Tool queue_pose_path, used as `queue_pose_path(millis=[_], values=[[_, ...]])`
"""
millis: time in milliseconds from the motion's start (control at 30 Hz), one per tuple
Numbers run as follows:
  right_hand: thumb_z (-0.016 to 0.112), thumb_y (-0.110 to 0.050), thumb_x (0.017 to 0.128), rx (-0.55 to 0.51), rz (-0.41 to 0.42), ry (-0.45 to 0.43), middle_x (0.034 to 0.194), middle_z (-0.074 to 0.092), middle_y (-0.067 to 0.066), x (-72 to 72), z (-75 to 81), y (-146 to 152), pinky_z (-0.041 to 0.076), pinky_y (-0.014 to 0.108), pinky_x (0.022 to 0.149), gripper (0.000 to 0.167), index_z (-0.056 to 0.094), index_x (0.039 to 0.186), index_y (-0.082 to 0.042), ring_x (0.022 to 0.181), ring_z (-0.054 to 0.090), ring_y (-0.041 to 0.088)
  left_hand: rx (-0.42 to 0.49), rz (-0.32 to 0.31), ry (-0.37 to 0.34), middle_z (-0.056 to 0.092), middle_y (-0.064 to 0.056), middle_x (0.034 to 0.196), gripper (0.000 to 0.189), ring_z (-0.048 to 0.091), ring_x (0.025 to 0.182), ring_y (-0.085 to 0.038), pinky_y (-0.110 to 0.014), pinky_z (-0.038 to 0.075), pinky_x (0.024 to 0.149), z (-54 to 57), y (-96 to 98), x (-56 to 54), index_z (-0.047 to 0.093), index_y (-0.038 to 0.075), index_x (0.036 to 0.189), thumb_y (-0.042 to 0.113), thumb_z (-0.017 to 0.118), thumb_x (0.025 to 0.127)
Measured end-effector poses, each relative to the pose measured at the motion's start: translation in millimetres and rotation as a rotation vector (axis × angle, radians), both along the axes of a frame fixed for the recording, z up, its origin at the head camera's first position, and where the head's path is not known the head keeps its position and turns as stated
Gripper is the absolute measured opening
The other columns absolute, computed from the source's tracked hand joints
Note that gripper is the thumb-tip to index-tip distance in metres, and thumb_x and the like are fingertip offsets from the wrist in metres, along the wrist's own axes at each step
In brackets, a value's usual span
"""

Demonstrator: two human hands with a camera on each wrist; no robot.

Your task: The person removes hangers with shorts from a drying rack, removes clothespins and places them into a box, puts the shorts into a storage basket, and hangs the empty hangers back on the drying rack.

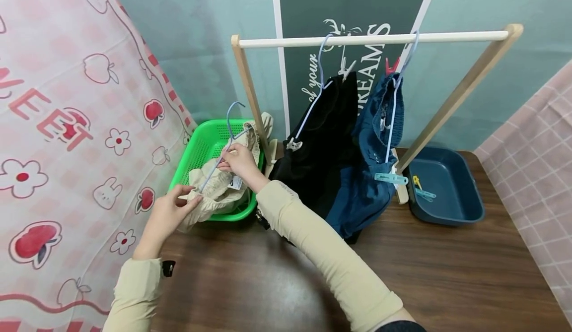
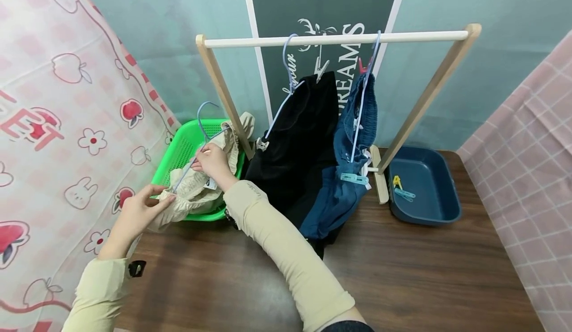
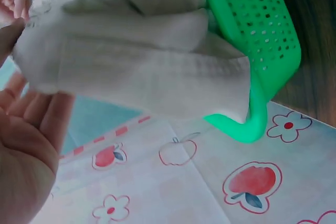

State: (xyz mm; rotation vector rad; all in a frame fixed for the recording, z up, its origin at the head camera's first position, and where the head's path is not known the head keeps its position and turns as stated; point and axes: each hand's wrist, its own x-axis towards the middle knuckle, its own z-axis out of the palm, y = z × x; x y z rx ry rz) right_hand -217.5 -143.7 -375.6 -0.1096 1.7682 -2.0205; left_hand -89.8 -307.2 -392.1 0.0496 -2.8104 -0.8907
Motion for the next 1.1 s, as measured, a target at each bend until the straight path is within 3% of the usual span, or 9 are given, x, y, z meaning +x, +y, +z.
queue_pose_path(millis=[100, 200, 300, 367, 500, 667, 833, 933, 1100], values=[[0.045, -0.01, 0.101, -0.031, 0.005, -0.031, 0.111, 0.065, 0.031, 1.1, -0.1, -1.1, 0.057, 0.032, 0.081, 0.012, 0.048, 0.106, 0.0, 0.101, 0.067, 0.038, 0.013, 0.009, -0.003, 0.069, -0.025, 0.104, 0.022, 0.071, 0.087, -0.036, -0.035, 0.057, 0.067, 0.4, -5.2, 5.1, 0.063, 0.003, 0.102, 0.019, 0.069, 0.088], [0.042, -0.012, 0.102, -0.06, 0.008, -0.056, 0.114, 0.065, 0.029, 0.7, -0.2, -0.2, 0.057, 0.033, 0.084, 0.012, 0.045, 0.106, -0.001, 0.104, 0.066, 0.037, 0.041, 0.018, -0.024, 0.072, -0.02, 0.097, 0.019, 0.072, 0.08, -0.015, -0.019, 0.052, 0.063, 0.7, -10.6, 9.2, 0.064, 0.004, 0.096, 0.019, 0.069, 0.087], [0.041, -0.013, 0.103, -0.108, -0.012, -0.079, 0.116, 0.063, 0.029, -0.4, 0.7, 1.2, 0.055, 0.034, 0.088, 0.015, 0.045, 0.109, -0.001, 0.107, 0.065, 0.036, 0.054, 0.009, -0.037, 0.073, -0.016, 0.09, 0.016, 0.061, 0.073, 0.007, -0.012, 0.046, 0.061, 2.6, -16.3, 13.7, 0.062, 0.004, 0.095, 0.018, 0.068, 0.087], [0.041, -0.013, 0.102, -0.152, -0.035, -0.095, 0.117, 0.062, 0.029, -1.5, 1.4, 1.5, 0.054, 0.033, 0.09, 0.016, 0.046, 0.112, 0.0, 0.109, 0.064, 0.036, 0.038, 0.0, -0.025, 0.071, -0.011, 0.082, 0.015, 0.051, 0.068, 0.013, -0.012, 0.043, 0.061, 4.1, -18.8, 15.1, 0.058, 0.005, 0.094, 0.016, 0.066, 0.088], [0.043, -0.014, 0.102, -0.226, -0.061, -0.104, 0.12, 0.062, 0.028, -1.8, 2.9, 1.3, 0.053, 0.031, 0.091, 0.021, 0.048, 0.116, 0.001, 0.113, 0.063, 0.034, 0.0, -0.004, 0.038, 0.059, -0.003, 0.073, 0.014, 0.045, 0.065, 0.004, -0.018, 0.037, 0.06, 6.9, -17.4, 14.9, 0.051, 0.005, 0.093, 0.013, 0.061, 0.087], [0.05, -0.01, 0.099, -0.253, -0.039, -0.116, 0.126, 0.061, 0.02, 1.0, 4.9, 3.0, 0.052, 0.029, 0.094, 0.03, 0.052, 0.128, -0.003, 0.115, 0.061, 0.03, -0.029, 0.0, 0.145, 0.056, -0.006, 0.071, 0.013, 0.043, 0.066, -0.003, -0.017, 0.035, 0.061, 8.9, -9.9, 7.7, 0.048, 0.004, 0.091, 0.007, 0.058, 0.084], [0.054, 0.0, 0.094, -0.206, 0.038, -0.194, 0.126, 0.061, 0.022, 8.7, 9.3, 0.5, 0.055, 0.027, 0.086, 0.051, 0.043, 0.142, -0.015, 0.077, 0.066, 0.013, -0.075, -0.038, 0.16, 0.057, -0.007, 0.071, 0.013, 0.044, 0.064, -0.009, -0.021, 0.037, 0.058, 19.8, -3.0, -5.5, 0.048, 0.006, 0.088, 0.006, 0.059, 0.081], [0.055, 0.0, 0.093, -0.15, 0.085, -0.216, 0.122, 0.062, 0.024, 16.1, 10.5, -5.6, 0.056, 0.026, 0.081, 0.05, 0.044, 0.141, -0.012, 0.064, 0.061, 0.007, -0.098, -0.065, 0.137, 0.056, -0.007, 0.072, 0.013, 0.046, 0.066, -0.013, -0.023, 0.037, 0.058, 26.4, 0.5, -11.6, 0.048, 0.006, 0.089, 0.007, 0.058, 0.081], [0.053, -0.001, 0.095, -0.093, 0.091, -0.204, 0.121, 0.062, 0.026, 18.0, 13.2, -7.4, 0.055, 0.032, 0.088, 0.023, 0.056, 0.117, 0.001, 0.092, 0.07, 0.03, -0.097, -0.095, 0.107, 0.06, -0.007, 0.078, 0.015, 0.049, 0.068, -0.012, -0.024, 0.04, 0.06, 32.5, 3.6, -16.2, 0.051, 0.006, 0.096, 0.009, 0.058, 0.083]])
